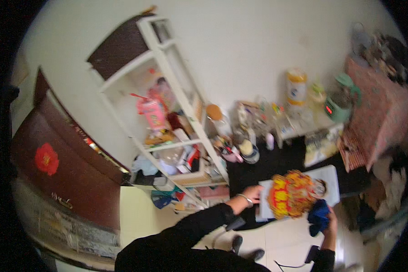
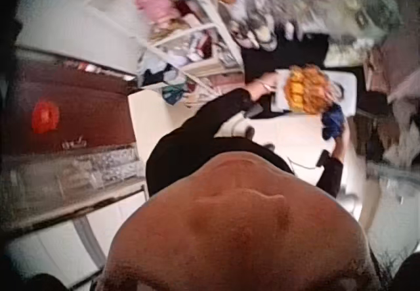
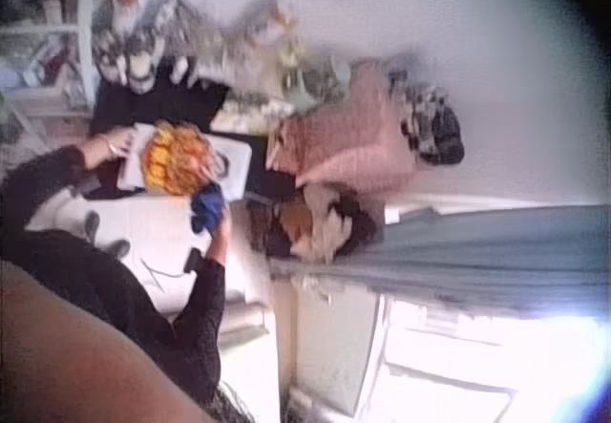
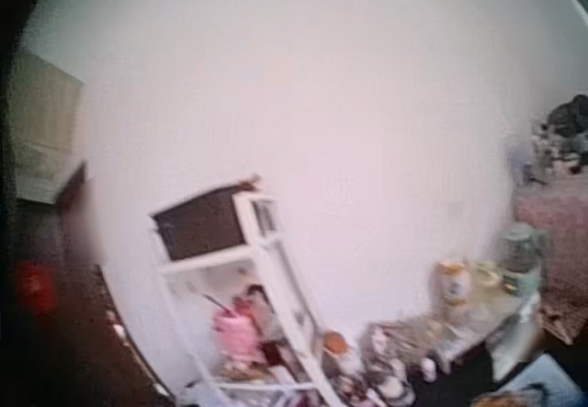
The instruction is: The person wipes a white shelving unit and its contents with a blue cloth. They remove items such as a basket, a decorative cutout, and a tray, wipe them, and place them back on the shelf. The person also wipes the shelf surfaces and handles various small items.
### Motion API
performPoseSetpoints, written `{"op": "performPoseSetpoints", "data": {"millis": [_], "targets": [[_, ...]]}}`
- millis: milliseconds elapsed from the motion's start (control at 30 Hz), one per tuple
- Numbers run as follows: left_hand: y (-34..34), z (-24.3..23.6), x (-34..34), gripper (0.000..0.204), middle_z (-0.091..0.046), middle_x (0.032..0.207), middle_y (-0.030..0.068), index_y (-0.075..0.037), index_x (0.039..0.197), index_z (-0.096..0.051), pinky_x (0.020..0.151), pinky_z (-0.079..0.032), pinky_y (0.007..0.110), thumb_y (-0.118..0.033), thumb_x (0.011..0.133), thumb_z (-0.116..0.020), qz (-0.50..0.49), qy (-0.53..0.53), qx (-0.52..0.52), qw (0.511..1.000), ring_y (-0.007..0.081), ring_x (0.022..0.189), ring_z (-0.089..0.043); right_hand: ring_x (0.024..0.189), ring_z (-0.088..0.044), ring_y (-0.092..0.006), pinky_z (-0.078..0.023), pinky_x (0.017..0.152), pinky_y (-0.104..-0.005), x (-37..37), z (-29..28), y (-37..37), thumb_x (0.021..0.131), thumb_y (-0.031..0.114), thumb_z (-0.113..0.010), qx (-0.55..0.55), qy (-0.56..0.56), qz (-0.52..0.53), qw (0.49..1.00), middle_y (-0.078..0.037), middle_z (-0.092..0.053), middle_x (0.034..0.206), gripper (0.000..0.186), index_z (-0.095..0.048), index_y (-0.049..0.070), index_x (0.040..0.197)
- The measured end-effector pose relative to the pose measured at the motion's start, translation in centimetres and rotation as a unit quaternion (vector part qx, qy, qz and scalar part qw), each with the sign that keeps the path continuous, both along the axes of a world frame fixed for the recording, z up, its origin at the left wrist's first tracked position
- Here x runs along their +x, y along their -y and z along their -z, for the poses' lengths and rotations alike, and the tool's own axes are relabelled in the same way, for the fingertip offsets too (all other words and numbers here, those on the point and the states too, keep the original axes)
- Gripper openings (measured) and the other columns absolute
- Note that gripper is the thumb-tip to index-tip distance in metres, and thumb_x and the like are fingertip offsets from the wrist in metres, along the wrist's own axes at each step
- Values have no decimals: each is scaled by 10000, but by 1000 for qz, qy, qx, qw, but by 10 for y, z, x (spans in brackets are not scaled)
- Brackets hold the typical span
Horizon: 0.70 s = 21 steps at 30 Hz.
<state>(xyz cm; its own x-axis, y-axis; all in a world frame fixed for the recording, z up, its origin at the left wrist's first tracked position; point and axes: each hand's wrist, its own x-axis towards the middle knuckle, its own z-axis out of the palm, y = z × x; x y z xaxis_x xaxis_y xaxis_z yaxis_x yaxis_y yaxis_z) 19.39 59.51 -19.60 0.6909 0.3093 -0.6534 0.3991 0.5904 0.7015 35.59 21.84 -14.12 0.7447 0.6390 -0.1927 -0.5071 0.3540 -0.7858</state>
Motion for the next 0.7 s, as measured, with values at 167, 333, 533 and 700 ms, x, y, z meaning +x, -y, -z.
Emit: {"op": "performPoseSetpoints", "data": {"millis": [167, 333, 533, 700], "targets": [[43, -85, 54, 584, -417, 1369, 87, -154, 1366, -337, 1003, -301, 500, -398, 870, -527, 114, -9, 58, 992, 264, 1280, -352, 960, -591, -300, -498, 840, -419, 94, 17, 10, 725, 180, -476, -24, -58, 70, 996, -135, -572, 1146, 582, -441, 61, 1293], [5, -201, -34, 607, -442, 1344, 96, -105, 1374, -362, 920, -443, 390, -294, 855, -612, 215, 128, 237, 939, 203, 1184, -454, 1034, -573, -318, -500, 825, -449, 104, 6, 16, 895, 270, -444, 104, -88, 79, 988, -134, -553, 1204, 470, -409, 113, 1337], [-114, -399, -198, 305, -629, 1028, 23, -42, 1107, -589, 801, -488, 287, -97, 814, -650, 4, 136, 639, 757, 108, 893, -587, 983, -577, -306, -490, 832, -420, 9, -72, -54, 802, 380, -484, 51, -114, -7, 992, -127, -592, 1097, 540, -462, 92, 1259], [-201, -589, -287, 438, -600, 1139, 120, -48, 1162, -565, 850, -471, 306, -208, 778, -702, -249, 66, 794, 551, 169, 977, -590, 929, -576, -229, -490, 819, -353, -77, -107, -185, 760, 38, -464, -63, 79, -188, 977, -106, -574, 1045, 514, -448, 75, 1273]]}}
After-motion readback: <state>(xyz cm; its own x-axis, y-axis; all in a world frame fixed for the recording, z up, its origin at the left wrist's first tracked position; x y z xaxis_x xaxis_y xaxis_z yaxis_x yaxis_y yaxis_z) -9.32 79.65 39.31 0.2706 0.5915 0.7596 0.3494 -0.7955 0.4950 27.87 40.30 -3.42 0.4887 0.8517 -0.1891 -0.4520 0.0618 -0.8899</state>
